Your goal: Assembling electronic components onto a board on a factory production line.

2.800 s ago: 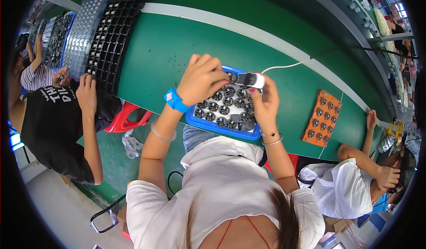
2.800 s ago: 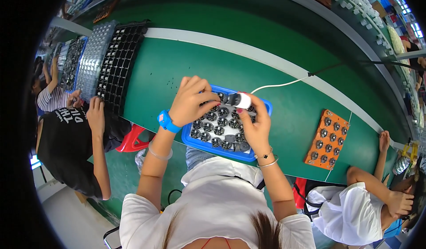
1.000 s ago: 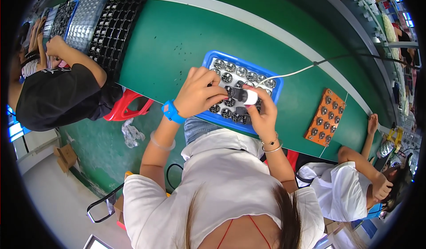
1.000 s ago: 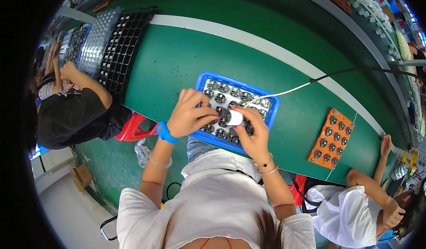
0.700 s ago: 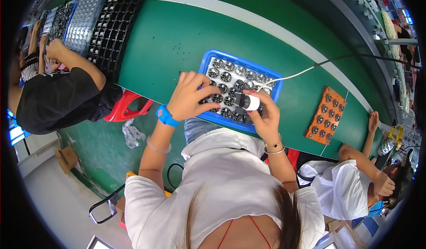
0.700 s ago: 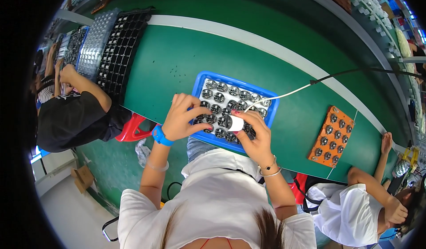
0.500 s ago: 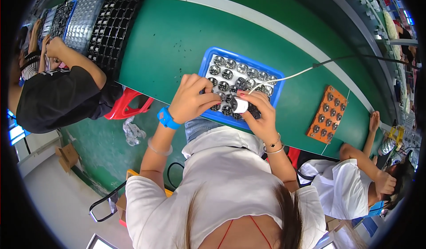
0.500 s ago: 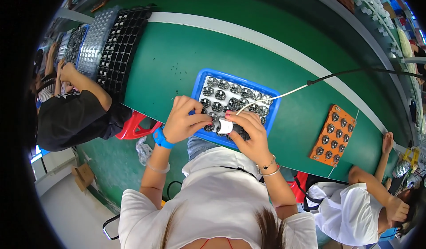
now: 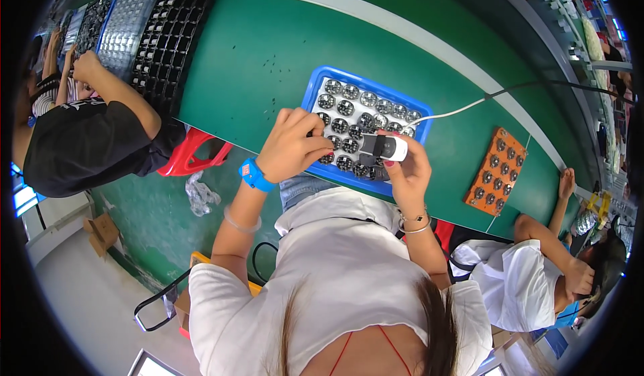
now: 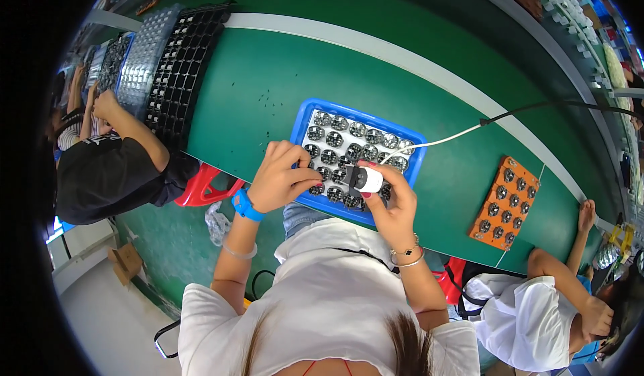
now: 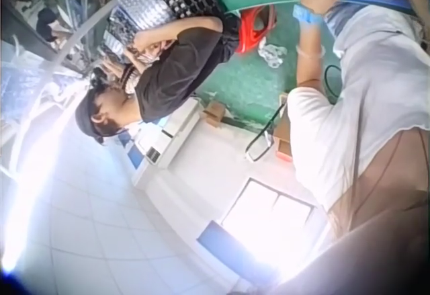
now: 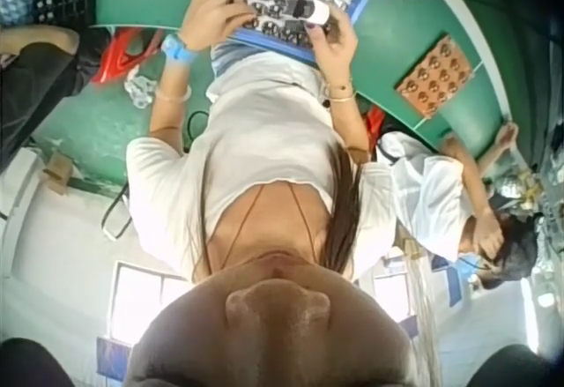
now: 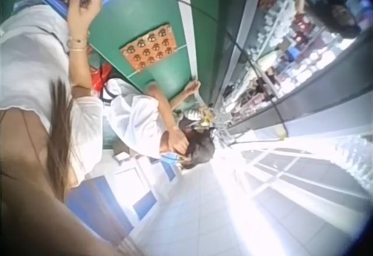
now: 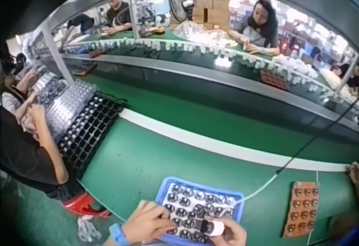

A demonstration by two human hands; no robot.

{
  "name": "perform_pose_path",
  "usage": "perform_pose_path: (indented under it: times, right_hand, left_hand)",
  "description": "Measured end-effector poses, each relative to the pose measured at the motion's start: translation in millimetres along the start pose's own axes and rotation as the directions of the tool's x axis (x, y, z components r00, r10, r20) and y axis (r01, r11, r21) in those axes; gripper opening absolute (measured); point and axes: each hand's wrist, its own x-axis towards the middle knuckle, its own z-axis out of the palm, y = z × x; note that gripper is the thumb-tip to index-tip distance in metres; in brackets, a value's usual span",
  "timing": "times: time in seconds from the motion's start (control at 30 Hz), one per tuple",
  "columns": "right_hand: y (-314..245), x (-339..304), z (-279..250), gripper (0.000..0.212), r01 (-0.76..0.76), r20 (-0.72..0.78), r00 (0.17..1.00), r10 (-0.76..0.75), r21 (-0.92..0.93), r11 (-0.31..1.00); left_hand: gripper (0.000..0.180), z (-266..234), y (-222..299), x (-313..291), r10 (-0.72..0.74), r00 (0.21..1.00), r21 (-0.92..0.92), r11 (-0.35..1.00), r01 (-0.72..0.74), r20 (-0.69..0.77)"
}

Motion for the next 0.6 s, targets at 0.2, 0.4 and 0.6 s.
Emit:
perform_pose_path:
  times: [0.2, 0.4, 0.6]
  right_hand:
    - [-8.4, 6.4, -11.6, 0.034, 0.289, 0.293, 0.935, -0.198, -0.311, 0.906]
    - [-11.7, 4.3, -2.0, 0.035, 0.321, 0.413, 0.896, -0.162, -0.354, 0.878]
    - [-11.0, 1.4, 3.9, 0.035, 0.283, 0.394, 0.909, -0.136, -0.344, 0.895]
  left_hand:
    - [0.016, -13.4, 13.8, -6.7, -0.093, 0.994, -0.039, 0.995, 0.091, -0.051]
    - [0.017, -3.3, 16.0, -20.2, 0.034, 0.999, -0.029, 0.999, -0.035, -0.036]
    - [0.017, -8.6, 28.9, -14.8, -0.002, 0.99, -0.077, 0.997, -0.009, -0.141]
